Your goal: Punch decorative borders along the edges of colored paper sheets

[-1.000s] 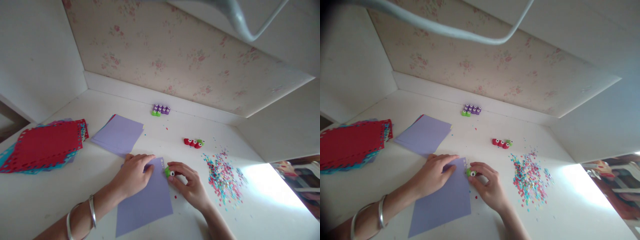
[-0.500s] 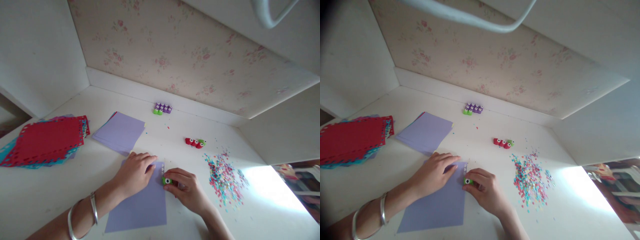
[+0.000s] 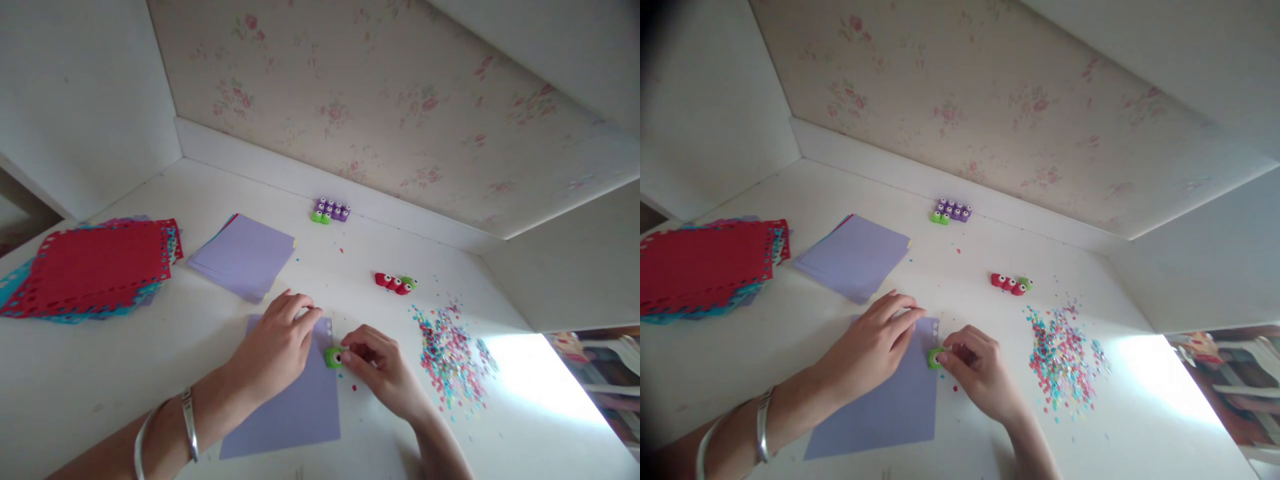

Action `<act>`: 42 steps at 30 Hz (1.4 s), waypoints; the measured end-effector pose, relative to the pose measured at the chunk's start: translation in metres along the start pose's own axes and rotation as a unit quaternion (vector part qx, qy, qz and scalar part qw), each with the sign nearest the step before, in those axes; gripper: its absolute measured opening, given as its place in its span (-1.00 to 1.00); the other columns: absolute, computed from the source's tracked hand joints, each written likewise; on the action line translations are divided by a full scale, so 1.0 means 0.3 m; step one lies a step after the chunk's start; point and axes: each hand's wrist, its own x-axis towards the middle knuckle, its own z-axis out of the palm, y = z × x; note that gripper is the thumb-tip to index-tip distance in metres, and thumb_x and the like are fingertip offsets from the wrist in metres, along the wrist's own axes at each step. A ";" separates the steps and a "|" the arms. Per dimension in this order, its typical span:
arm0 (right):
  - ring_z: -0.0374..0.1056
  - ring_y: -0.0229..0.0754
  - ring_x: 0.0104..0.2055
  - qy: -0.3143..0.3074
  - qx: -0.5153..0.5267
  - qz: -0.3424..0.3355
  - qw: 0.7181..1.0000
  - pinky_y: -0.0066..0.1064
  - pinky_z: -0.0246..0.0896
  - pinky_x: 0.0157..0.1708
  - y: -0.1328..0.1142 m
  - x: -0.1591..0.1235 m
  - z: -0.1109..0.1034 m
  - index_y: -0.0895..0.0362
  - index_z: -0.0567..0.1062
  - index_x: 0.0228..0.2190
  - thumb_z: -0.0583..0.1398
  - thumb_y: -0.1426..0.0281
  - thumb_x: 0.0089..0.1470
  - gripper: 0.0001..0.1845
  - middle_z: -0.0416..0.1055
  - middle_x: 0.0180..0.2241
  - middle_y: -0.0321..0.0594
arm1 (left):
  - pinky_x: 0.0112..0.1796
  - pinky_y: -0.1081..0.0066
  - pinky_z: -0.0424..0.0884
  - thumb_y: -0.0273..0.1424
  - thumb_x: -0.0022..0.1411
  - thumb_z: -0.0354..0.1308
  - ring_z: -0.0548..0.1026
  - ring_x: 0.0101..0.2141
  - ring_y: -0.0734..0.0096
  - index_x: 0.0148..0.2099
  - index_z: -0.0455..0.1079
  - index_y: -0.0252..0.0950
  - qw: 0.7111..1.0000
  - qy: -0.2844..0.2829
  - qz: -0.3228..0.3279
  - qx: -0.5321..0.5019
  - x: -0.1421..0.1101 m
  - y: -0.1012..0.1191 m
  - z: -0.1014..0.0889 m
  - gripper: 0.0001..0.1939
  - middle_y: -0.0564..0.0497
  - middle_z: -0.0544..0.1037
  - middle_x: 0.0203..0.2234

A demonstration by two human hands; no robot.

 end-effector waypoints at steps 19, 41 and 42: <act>-0.01 -0.40 -0.63 -0.264 -0.041 0.224 0.937 -0.48 -0.17 -0.62 -0.048 0.084 -0.060 0.21 0.39 -0.63 0.09 -0.08 0.15 -0.37 0.22 -0.67 -0.34 | 0.32 0.09 -0.19 -0.10 0.27 0.09 0.11 0.29 0.21 0.26 0.22 -0.32 0.993 -0.114 0.023 0.017 -0.038 0.000 0.022 -0.39 -0.12 0.27 0.25; -0.12 -0.40 -0.69 -0.287 0.022 0.268 0.919 -0.44 -0.28 -0.66 -0.015 0.098 -0.057 0.18 0.39 -0.67 0.15 -0.03 0.13 -0.41 0.03 -0.77 -0.44 | 0.32 0.08 -0.12 -0.12 0.24 0.13 0.13 0.28 0.17 0.23 0.28 -0.29 0.995 -0.103 0.019 0.005 -0.035 -0.002 0.022 -0.41 -0.11 0.27 0.26; -0.13 -0.41 -0.69 -0.288 0.030 0.275 0.917 -0.44 -0.29 -0.66 -0.015 0.100 -0.057 0.18 0.39 -0.68 0.16 -0.02 0.13 -0.41 0.03 -0.78 -0.44 | 0.32 0.08 -0.11 -0.11 0.23 0.13 0.13 0.28 0.16 0.22 0.28 -0.29 0.995 -0.102 0.020 0.004 -0.034 -0.002 0.022 -0.41 -0.12 0.27 0.26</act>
